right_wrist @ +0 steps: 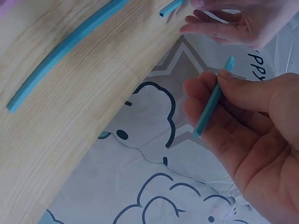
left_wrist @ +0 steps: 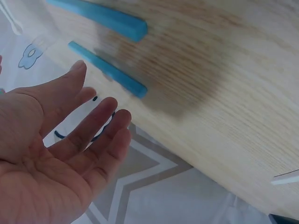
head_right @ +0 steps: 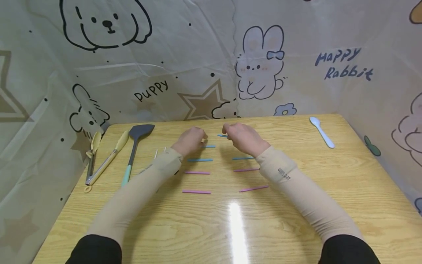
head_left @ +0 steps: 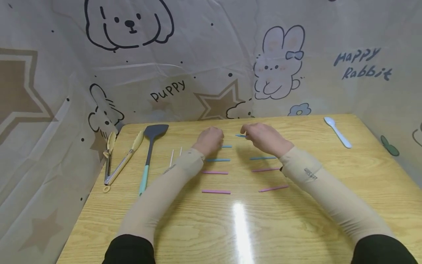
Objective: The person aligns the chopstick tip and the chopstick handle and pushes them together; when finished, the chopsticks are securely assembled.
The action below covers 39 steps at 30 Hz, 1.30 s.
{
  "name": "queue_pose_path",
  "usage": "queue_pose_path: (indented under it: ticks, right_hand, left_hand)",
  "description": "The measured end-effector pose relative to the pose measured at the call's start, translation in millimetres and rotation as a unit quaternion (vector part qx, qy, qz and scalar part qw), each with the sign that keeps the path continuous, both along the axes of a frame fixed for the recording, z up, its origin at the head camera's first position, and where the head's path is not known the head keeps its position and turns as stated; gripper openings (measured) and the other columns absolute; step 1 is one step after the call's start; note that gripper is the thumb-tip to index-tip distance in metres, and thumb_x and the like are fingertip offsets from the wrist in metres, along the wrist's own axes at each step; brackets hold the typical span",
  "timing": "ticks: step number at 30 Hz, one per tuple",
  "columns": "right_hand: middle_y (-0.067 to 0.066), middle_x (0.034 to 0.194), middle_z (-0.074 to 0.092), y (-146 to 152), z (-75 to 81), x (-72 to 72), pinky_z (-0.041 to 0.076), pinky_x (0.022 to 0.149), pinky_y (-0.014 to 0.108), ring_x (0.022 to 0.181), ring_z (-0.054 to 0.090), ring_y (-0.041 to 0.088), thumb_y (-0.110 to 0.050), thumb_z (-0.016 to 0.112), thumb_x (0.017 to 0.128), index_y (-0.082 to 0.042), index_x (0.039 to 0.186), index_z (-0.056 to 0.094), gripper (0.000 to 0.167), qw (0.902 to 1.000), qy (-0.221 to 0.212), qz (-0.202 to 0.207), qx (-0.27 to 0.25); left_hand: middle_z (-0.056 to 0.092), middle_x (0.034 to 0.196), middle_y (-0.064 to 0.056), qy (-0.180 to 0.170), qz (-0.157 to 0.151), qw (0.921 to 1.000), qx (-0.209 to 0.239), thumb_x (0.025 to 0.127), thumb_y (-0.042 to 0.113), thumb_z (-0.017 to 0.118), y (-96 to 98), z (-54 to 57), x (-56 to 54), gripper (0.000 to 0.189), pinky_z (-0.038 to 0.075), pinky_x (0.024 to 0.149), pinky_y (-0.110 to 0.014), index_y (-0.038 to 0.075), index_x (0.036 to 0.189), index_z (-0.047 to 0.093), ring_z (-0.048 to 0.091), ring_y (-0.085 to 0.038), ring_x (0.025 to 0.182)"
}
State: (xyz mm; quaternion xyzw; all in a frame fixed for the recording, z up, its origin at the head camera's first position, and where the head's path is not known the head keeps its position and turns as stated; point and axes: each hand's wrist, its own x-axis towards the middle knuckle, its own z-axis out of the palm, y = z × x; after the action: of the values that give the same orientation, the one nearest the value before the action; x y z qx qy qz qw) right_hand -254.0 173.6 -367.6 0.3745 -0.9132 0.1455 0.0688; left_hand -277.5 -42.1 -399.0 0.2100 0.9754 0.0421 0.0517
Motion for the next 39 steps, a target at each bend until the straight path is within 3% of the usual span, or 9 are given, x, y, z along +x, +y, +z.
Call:
queue_pose_path:
  ticks: [3,6,9,14,22,28,33,39]
  right_hand:
    - [0.013,0.095,0.071,0.2,0.7,0.3,0.057,0.07,0.038,0.083,0.069,0.027,0.005,0.066,0.091,0.002,0.107,0.065,0.017,1.0,0.0,-0.001,0.007]
    - [0.013,0.096,0.071,0.8,0.9,0.5,0.056,0.071,0.038,0.083,0.069,0.027,0.006,0.067,0.09,0.001,0.106,0.066,0.017,0.9999,0.004,0.0,0.012]
    - [0.012,0.096,0.071,1.6,0.5,0.5,0.056,0.07,0.037,0.082,0.069,0.026,0.006,0.068,0.089,0.001,0.105,0.066,0.017,0.9999,0.003,0.0,0.015]
    - [0.011,0.096,0.071,1.7,1.7,0.9,0.056,0.071,0.037,0.083,0.068,0.026,0.006,0.068,0.09,0.0,0.105,0.066,0.017,0.9998,-0.001,-0.002,0.019]
    - [0.012,0.096,0.071,3.8,0.4,1.7,0.056,0.072,0.037,0.083,0.068,0.026,0.006,0.068,0.09,-0.001,0.105,0.066,0.017,0.9999,0.0,-0.002,0.017]
    - [0.011,0.097,0.071,5.6,-0.4,2.3,0.056,0.071,0.037,0.083,0.068,0.025,0.006,0.067,0.09,-0.001,0.105,0.066,0.017,0.9999,0.001,-0.004,0.015]
    - [0.011,0.098,0.071,6.5,0.1,3.0,0.056,0.071,0.037,0.084,0.069,0.026,0.004,0.066,0.091,-0.002,0.105,0.066,0.016,0.9998,-0.005,-0.009,0.019]
    - [0.011,0.097,0.071,8.4,2.4,3.5,0.056,0.069,0.038,0.083,0.068,0.026,0.003,0.065,0.093,-0.003,0.105,0.066,0.014,0.9996,-0.005,-0.019,0.021]
  left_hand:
    - [0.069,0.094,-0.006,-0.004,0.001,0.9999,-0.013,0.091,0.003,0.065,2.6,-3.9,-1.3,0.008,0.056,0.07,-0.029,0.006,0.09,0.072,0.065,-0.019,0.084]
    - [0.071,0.095,-0.004,0.001,-0.001,0.9997,-0.024,0.091,0.007,0.071,4.1,-6.9,-1.2,0.005,0.056,0.074,-0.029,0.007,0.095,0.074,0.066,-0.019,0.087]
    - [0.071,0.097,-0.006,0.017,-0.003,0.9993,-0.034,0.092,0.008,0.07,5.3,-9.2,-0.8,0.009,0.056,0.074,-0.03,0.007,0.101,0.073,0.066,-0.019,0.087]
    - [0.07,0.088,-0.006,0.051,-0.007,0.9968,-0.061,0.095,0.004,0.065,7.3,-10.0,0.2,0.007,0.056,0.063,-0.03,0.006,0.096,0.072,0.064,-0.016,0.074]
    - [0.069,0.083,-0.005,0.096,-0.023,0.9897,-0.104,0.095,0.003,0.063,10.6,-10.9,4.8,0.01,0.054,0.057,-0.027,0.006,0.095,0.073,0.062,-0.013,0.065]
    - [0.07,0.089,-0.007,0.084,-0.021,0.991,-0.102,0.094,0.002,0.064,11.3,-11.3,5.4,0.011,0.055,0.06,-0.027,0.006,0.101,0.072,0.063,-0.015,0.07]
    - [0.069,0.092,-0.006,0.052,-0.027,0.9915,-0.116,0.093,0.002,0.066,8.9,-9.4,7.8,0.015,0.055,0.068,-0.03,0.008,0.106,0.071,0.062,-0.016,0.074]
    - [0.067,0.092,-0.004,0.019,-0.02,0.997,-0.073,0.093,0.0,0.062,-2.1,-3.4,8.8,0.014,0.054,0.071,-0.034,0.009,0.101,0.068,0.06,-0.017,0.078]
